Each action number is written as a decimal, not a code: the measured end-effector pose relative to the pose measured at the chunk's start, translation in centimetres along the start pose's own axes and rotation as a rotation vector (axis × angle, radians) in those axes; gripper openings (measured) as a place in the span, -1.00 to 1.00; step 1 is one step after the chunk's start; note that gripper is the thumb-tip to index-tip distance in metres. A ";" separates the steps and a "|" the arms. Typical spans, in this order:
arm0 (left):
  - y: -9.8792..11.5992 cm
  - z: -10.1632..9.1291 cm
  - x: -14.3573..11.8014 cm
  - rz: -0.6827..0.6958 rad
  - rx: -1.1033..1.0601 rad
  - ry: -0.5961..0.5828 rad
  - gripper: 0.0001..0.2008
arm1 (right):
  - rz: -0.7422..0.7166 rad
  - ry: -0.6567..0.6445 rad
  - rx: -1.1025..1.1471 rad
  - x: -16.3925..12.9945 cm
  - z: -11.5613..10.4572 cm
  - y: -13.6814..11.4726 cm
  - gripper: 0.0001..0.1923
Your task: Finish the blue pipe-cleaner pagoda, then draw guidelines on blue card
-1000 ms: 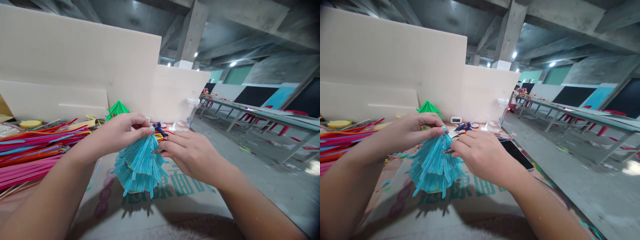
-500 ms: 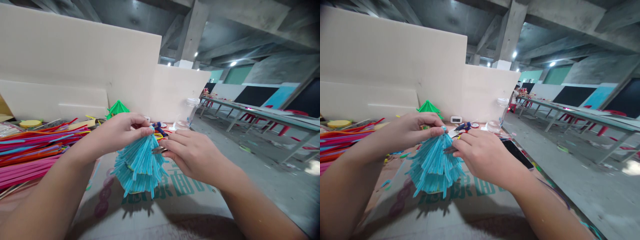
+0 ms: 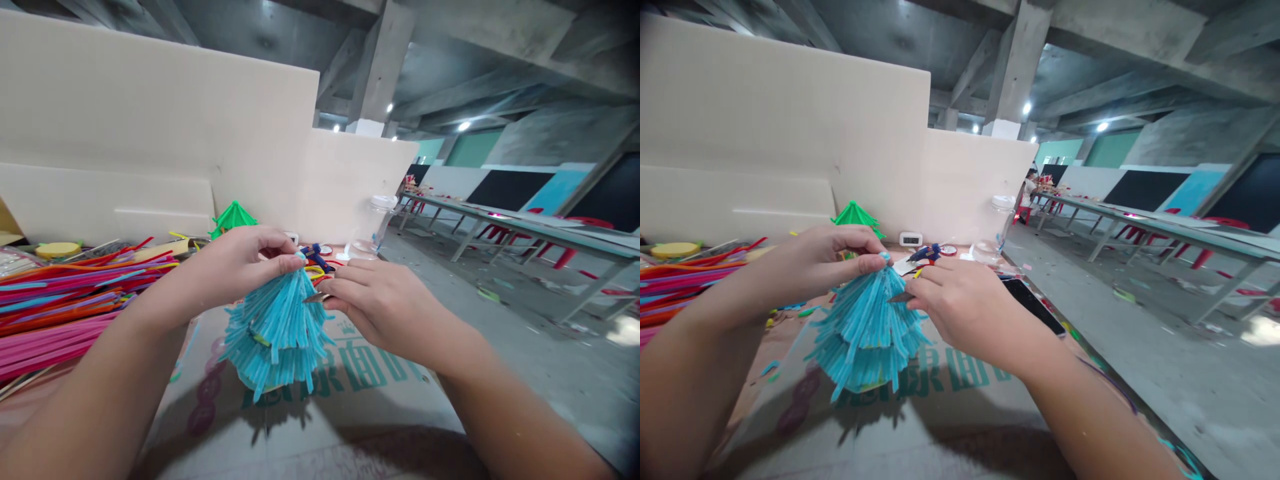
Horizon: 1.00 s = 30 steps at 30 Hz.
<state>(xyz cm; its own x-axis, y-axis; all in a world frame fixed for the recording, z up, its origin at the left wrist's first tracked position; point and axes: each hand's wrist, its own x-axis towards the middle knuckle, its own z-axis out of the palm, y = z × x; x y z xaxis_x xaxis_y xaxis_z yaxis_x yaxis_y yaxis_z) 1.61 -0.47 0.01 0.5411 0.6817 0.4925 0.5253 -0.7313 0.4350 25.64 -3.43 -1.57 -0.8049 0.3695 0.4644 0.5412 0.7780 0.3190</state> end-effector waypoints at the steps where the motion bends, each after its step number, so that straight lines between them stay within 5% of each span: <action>1: 0.0 0.0 0.0 0.002 -0.005 0.000 -0.73 | -0.004 0.004 -0.001 0.0 0.1 0.1 -0.77; 11: -0.3 -0.1 -0.1 0.006 -0.020 -0.018 -0.74 | 0.000 0.099 0.003 -0.1 0.4 0.0 -0.80; 30: 0.2 -0.2 -0.1 -0.007 -0.044 -0.028 -0.72 | -0.005 0.089 0.058 0.2 1.1 0.5 -0.79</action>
<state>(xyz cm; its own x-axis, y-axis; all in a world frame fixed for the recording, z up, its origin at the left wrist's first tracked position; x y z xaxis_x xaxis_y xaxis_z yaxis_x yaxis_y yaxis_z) 1.54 -0.69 0.21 0.5563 0.6864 0.4684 0.4999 -0.7267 0.4712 25.46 -2.43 -2.18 -0.7815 0.3206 0.5353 0.5199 0.8089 0.2746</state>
